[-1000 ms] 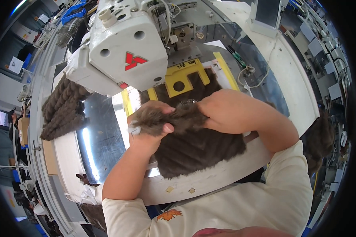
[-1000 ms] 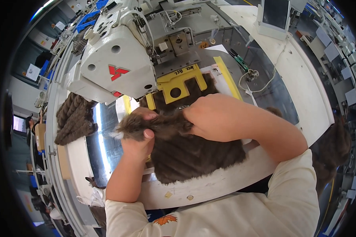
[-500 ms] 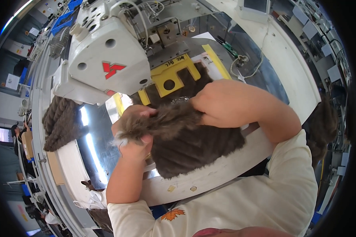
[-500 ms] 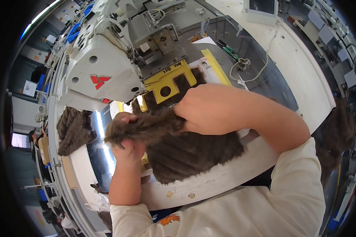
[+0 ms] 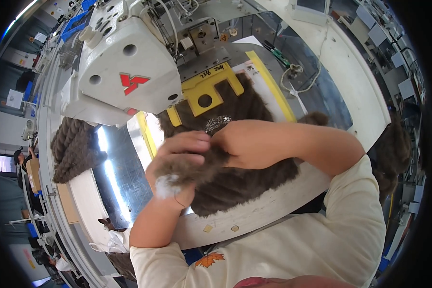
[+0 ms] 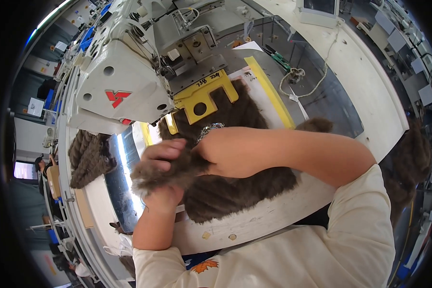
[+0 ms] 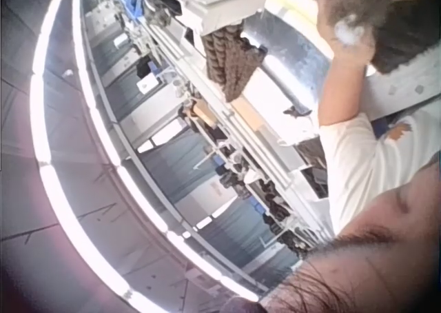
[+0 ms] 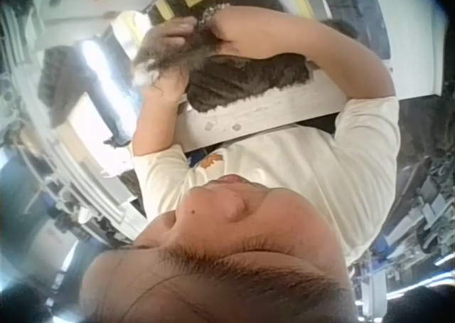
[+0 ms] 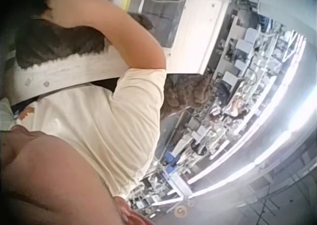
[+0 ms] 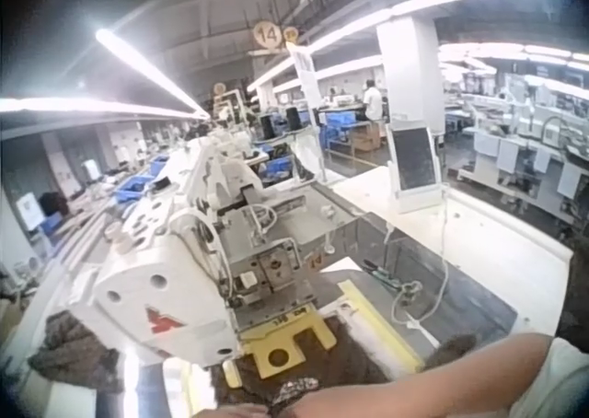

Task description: Using an industrial sewing machine to assemble and sew components of a furry bag.

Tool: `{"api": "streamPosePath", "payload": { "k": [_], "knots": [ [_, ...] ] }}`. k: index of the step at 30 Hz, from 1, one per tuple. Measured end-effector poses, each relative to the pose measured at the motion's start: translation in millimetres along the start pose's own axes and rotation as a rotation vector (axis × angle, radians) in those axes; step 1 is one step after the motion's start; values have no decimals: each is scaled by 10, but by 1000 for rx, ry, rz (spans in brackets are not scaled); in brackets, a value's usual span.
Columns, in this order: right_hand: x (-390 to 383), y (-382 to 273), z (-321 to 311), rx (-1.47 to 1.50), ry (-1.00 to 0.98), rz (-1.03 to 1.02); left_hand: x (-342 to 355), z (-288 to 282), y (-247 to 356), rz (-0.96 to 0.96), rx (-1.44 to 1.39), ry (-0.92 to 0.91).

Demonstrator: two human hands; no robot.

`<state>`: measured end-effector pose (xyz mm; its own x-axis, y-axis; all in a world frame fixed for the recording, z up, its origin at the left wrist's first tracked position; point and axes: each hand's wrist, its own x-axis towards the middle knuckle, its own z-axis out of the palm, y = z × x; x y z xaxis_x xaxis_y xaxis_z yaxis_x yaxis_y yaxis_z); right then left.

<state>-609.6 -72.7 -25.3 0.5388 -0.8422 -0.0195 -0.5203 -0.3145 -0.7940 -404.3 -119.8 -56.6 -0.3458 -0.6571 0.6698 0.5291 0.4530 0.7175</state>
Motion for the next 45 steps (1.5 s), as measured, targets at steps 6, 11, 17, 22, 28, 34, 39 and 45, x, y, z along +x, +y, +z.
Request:
{"api": "streamPosePath", "payload": {
  "k": [6, 11, 17, 22, 28, 34, 39, 45],
  "knots": [
    [44, 17, 21, -101, -136, -9, -327, -214, -5, -258, 34, -211],
    [-30, 285, -574, -526, 249, 319, -225, -278, 36, -51, 554, -224],
    [-425, 1125, -1275, -847, 521, 803, -38, -203, -3, 130, 887, -395],
    [-276, 1055, -1225, -804, 487, 952, -61, -179, 0, -23, 976, -363],
    [-331, 362, -1147, -347, 680, 327, -80, -167, -5, -21, 930, -257],
    [-342, -296, -604, -305, 508, -166, -44, -180, -11, -68, 933, -230],
    [-365, -384, -537, -634, 555, -256, -48, -212, -71, 3, 899, -229],
    [-336, -390, -454, -774, 622, -304, -54, -242, -113, 66, 881, -211]
  ]
}}
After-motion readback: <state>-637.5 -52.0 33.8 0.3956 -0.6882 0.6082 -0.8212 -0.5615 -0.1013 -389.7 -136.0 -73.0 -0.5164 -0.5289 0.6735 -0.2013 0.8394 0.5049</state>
